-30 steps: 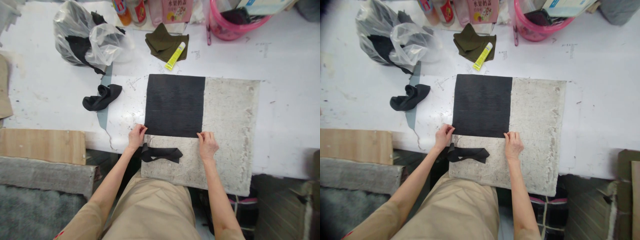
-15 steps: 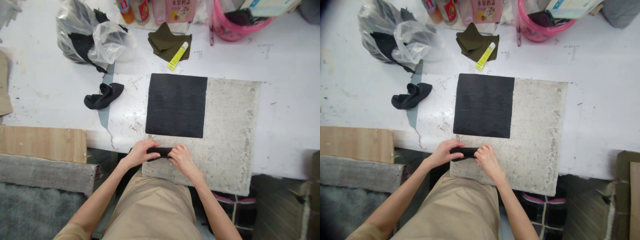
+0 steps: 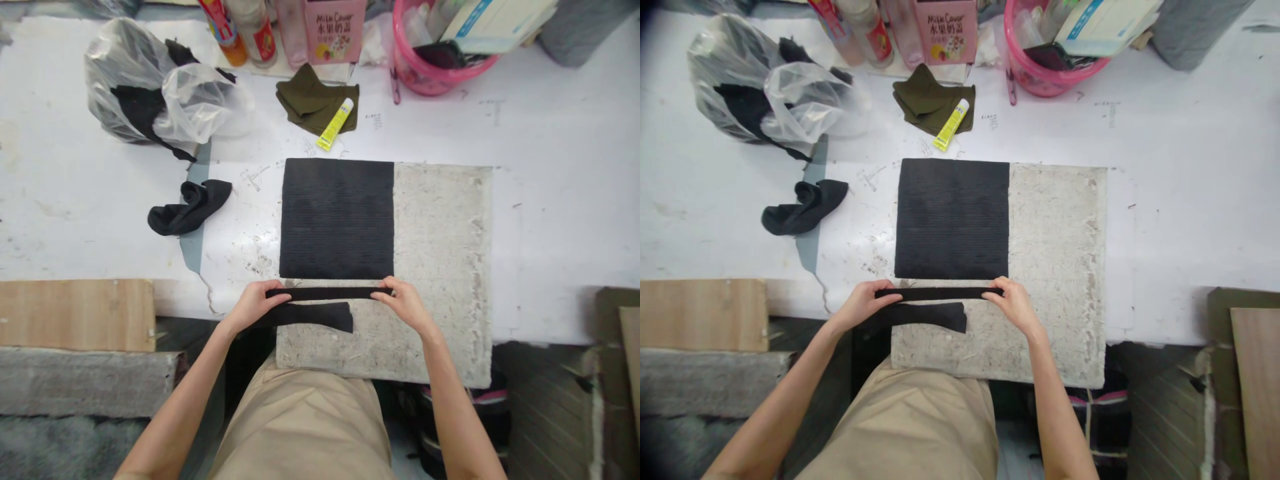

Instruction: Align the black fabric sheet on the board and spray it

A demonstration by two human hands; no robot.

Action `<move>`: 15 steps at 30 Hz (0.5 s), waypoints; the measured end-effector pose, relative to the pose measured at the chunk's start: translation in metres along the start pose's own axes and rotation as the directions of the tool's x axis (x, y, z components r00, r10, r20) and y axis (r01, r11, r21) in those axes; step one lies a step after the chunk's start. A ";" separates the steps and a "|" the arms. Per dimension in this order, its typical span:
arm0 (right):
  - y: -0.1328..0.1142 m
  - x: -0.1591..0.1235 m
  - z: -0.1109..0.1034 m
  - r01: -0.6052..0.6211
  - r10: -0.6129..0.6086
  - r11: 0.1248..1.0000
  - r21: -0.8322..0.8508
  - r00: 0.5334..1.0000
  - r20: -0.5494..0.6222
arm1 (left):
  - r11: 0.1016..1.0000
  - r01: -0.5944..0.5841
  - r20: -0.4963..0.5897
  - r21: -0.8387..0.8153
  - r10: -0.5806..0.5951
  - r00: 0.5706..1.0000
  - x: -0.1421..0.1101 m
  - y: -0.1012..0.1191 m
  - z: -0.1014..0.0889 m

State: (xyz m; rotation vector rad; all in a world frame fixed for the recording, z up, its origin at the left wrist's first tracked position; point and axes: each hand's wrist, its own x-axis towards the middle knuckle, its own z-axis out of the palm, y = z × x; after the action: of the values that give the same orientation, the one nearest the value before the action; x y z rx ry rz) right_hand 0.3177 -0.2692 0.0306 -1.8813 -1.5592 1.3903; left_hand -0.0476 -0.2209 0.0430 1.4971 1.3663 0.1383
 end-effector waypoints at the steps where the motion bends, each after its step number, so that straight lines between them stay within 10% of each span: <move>1: 0.006 0.002 -0.001 -0.078 0.082 0.994 0.082 0.996 -0.040 | 0.998 0.027 -0.030 -0.056 -0.029 0.999 0.004 -0.002 0.000; 7: 0.028 0.007 0.004 -0.259 0.352 0.870 0.419 0.922 -0.163 | 0.949 0.105 -0.127 -0.296 -0.148 0.981 0.022 -0.004 0.009; 15: 0.026 0.009 0.006 -0.261 0.214 0.963 -0.064 0.888 -0.406 | 0.934 0.126 -0.280 -0.334 -0.226 0.933 0.032 -0.020 0.021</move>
State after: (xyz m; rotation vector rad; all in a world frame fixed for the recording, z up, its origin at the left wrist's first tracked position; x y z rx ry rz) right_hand 0.3263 -0.2723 0.0039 -2.3147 -1.2636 0.9307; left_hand -0.0354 -0.2126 0.0023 1.1104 1.6427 0.4729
